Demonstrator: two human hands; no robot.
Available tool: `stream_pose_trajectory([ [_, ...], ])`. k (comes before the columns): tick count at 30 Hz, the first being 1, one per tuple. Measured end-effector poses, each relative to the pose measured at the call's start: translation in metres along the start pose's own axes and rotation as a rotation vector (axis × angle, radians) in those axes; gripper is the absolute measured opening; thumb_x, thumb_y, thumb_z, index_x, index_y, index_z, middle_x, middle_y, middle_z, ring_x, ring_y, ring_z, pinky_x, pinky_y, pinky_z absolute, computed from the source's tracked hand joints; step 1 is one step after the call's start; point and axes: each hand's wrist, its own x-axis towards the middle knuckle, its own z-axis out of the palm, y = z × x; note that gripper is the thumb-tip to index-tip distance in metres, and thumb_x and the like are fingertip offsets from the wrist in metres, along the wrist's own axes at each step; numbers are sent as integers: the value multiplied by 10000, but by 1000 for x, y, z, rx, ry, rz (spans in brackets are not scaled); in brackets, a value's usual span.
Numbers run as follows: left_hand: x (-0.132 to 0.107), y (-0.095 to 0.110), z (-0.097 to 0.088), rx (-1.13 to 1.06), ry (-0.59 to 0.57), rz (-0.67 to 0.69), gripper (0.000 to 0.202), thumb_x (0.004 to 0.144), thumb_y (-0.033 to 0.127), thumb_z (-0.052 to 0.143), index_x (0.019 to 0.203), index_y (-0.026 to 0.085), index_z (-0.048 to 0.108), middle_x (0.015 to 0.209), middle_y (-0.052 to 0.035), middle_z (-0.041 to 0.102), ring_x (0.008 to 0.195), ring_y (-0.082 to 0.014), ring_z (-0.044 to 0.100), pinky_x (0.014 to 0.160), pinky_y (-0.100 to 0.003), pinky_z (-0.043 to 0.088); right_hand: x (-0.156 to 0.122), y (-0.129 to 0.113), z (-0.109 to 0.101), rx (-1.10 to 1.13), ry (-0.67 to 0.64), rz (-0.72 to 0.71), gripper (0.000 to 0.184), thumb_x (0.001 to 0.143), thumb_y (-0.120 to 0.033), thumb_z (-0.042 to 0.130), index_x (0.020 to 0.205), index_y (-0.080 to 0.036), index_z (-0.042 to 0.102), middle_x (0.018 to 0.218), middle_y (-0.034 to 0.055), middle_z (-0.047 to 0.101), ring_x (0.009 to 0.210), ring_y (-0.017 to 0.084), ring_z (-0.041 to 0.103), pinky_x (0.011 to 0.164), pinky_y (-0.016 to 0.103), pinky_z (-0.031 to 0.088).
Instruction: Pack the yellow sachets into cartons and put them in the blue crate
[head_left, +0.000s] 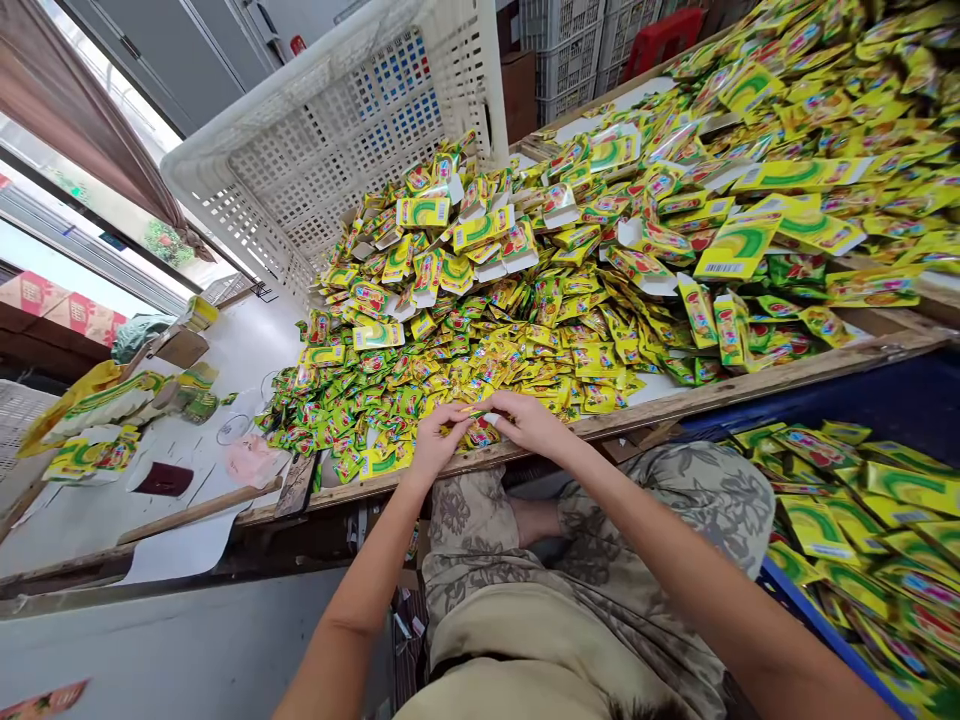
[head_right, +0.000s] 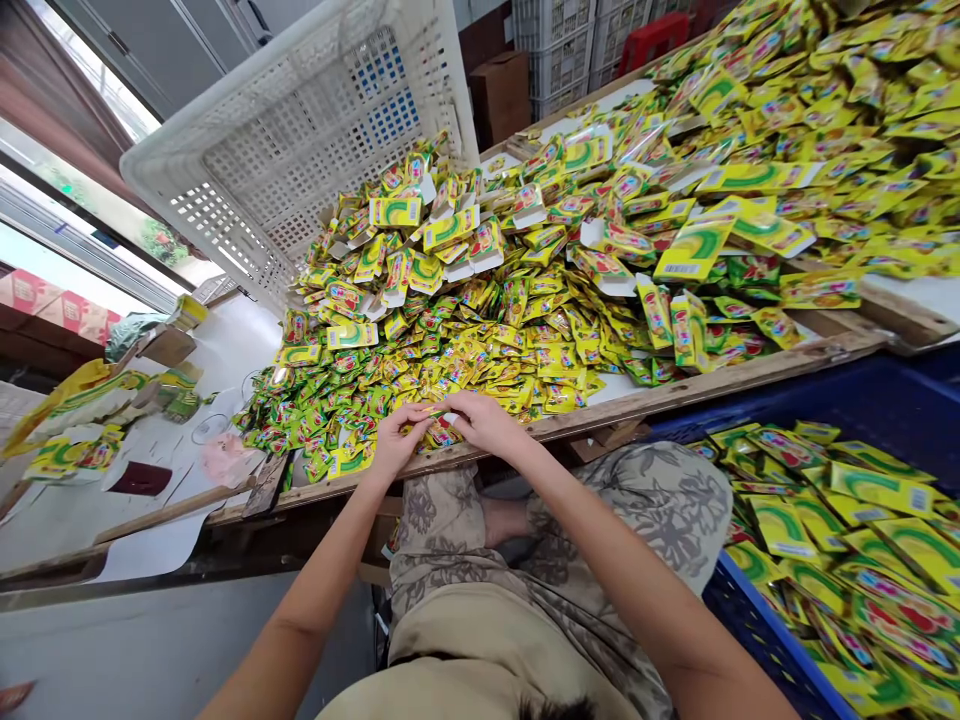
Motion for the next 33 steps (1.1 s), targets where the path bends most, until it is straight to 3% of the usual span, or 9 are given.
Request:
stream_pose_trajectory([
  [3, -3, 1, 1, -49, 47, -55, 210, 819, 341, 612, 954, 182, 639, 1101, -113, 651, 999, -204, 633, 829, -347, 517, -3, -5, -8, 111, 110, 72, 192, 864, -239, 492, 964, -231, 656, 920, 75, 673, 840, 214, 603, 785, 364, 465],
  [6, -8, -1, -1, -120, 217, -145, 329, 833, 377, 585, 1099, 186, 562, 1157, -120, 609, 976, -189, 635, 786, -314, 529, -24, -2, -35, 396, 441, 211, 193, 830, -335, 569, 1006, -289, 632, 964, 66, 661, 808, 206, 607, 736, 362, 487],
  [11, -9, -10, -13, 72, 299, -162, 228, 846, 367, 559, 942, 168, 617, 962, -84, 642, 890, -174, 613, 749, -288, 501, -78, 10, -71, 852, 910, 195, 456, 753, -611, 550, 1177, -444, 534, 1284, 34, 536, 1042, 185, 582, 699, 314, 523],
  [15, 5, -19, -32, 418, 337, -151, 186, 856, 313, 532, 948, 177, 616, 916, -81, 609, 829, -187, 576, 733, -316, 468, -73, 7, -43, 877, 606, 361, 438, 703, -491, 678, 1104, -342, 581, 1111, 72, 640, 921, 197, 640, 776, 373, 533],
  [17, 14, -25, -42, 603, 333, -159, 190, 825, 280, 570, 980, 179, 609, 949, -94, 600, 889, -223, 558, 809, -369, 447, -47, 2, -22, 745, 333, 388, 364, 737, -432, 663, 1046, -250, 599, 988, 79, 677, 873, 196, 653, 805, 398, 529],
  [20, 24, -32, -50, 796, 247, -215, 222, 766, 286, 647, 962, 185, 619, 973, -111, 592, 971, -275, 524, 874, -423, 406, 6, -3, 6, 435, 129, 343, 209, 781, -317, 614, 949, -192, 616, 928, 72, 683, 867, 183, 646, 821, 363, 518],
  [26, 23, -38, -44, 874, 228, -291, 427, 724, 468, 680, 1021, 171, 604, 1029, -140, 569, 1015, -310, 500, 877, -446, 391, 92, 1, 49, -242, 79, 522, 288, 789, -128, 541, 1077, -122, 532, 1024, 199, 636, 941, 294, 619, 813, 419, 468],
  [29, 20, -42, -50, 821, 262, -310, 540, 665, 471, 730, 1080, 158, 582, 1068, -152, 581, 1042, -316, 513, 901, -451, 389, 101, 8, 57, -260, 89, 555, 396, 760, -125, 567, 1147, -115, 485, 964, 188, 642, 858, 292, 623, 755, 400, 462],
  [33, 19, -44, -68, 665, 260, -317, 293, 725, 384, 689, 935, 180, 665, 928, -121, 664, 901, -280, 601, 842, -403, 437, 85, 20, 44, -120, 172, 459, 332, 716, -144, 579, 1045, -172, 546, 766, 44, 621, 723, 205, 587, 709, 335, 444],
])
